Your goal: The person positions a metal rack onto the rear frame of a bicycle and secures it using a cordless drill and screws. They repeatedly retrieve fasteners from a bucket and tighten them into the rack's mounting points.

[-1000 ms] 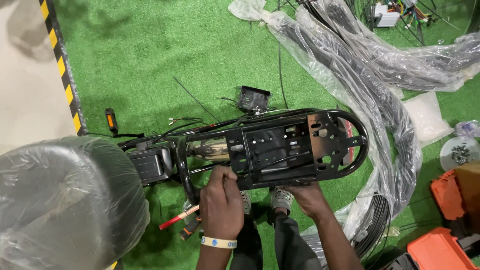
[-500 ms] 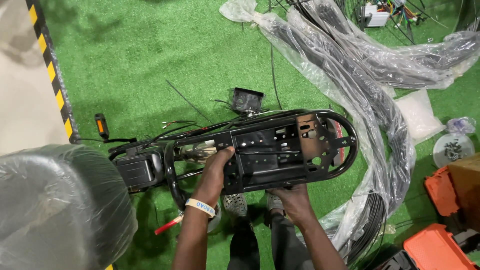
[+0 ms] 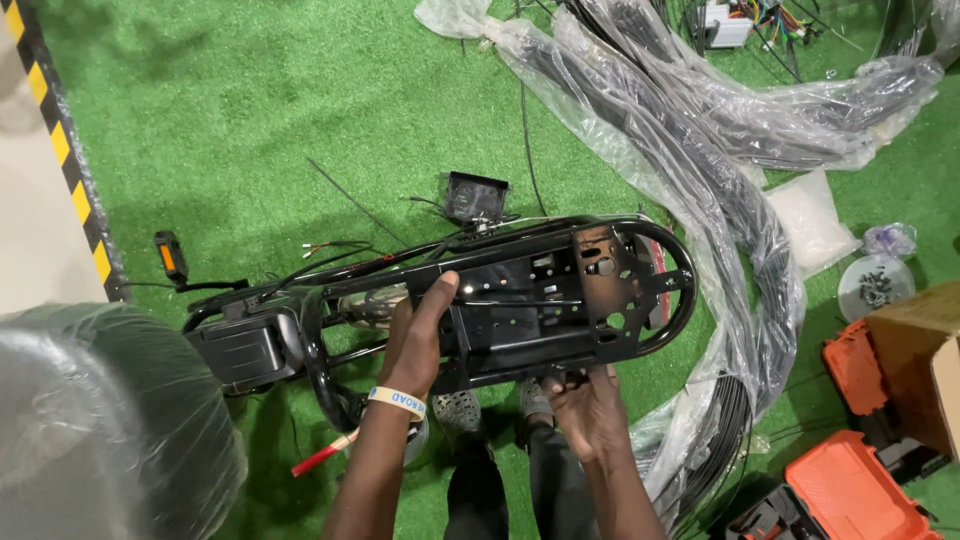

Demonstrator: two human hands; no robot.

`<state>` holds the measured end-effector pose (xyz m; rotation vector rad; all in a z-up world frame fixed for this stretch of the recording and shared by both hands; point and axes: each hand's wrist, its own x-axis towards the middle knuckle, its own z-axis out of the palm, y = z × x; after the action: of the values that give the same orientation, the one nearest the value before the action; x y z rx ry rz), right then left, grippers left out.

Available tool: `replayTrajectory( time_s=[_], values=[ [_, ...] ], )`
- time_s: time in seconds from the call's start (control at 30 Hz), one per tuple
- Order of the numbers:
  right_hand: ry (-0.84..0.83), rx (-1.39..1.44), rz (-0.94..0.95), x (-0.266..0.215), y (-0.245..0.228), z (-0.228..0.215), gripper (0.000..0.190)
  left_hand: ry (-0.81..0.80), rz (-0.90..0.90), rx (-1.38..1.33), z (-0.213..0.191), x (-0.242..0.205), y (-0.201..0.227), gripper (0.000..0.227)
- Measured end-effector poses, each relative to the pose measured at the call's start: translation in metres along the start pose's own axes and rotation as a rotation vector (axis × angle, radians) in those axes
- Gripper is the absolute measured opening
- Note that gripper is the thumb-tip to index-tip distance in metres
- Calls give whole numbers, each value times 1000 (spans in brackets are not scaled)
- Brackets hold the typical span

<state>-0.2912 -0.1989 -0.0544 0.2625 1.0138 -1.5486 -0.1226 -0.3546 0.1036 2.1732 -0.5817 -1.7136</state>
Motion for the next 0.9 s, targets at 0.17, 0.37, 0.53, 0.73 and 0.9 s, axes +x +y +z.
replayTrajectory(
  time_s=[0.17, 0.37, 0.53, 0.73, 0.9],
  values=[
    [29, -13, -38, 15, 12, -6, 34, 30, 6, 90, 1, 2, -7, 95],
    [19, 80, -92, 6, 18, 12, 38, 25, 32, 99, 2, 6, -10, 98],
    [65, 99, -73, -9, 15, 49, 42, -30, -64, 70, 3, 2, -7, 108],
    [-18, -32, -139, -6, 5, 58, 48, 10, -71, 152, 5, -3, 4, 92],
    [18, -41, -157, 5, 3, 54, 41, -34, -87, 185, 6, 5, -3, 85]
  ],
)
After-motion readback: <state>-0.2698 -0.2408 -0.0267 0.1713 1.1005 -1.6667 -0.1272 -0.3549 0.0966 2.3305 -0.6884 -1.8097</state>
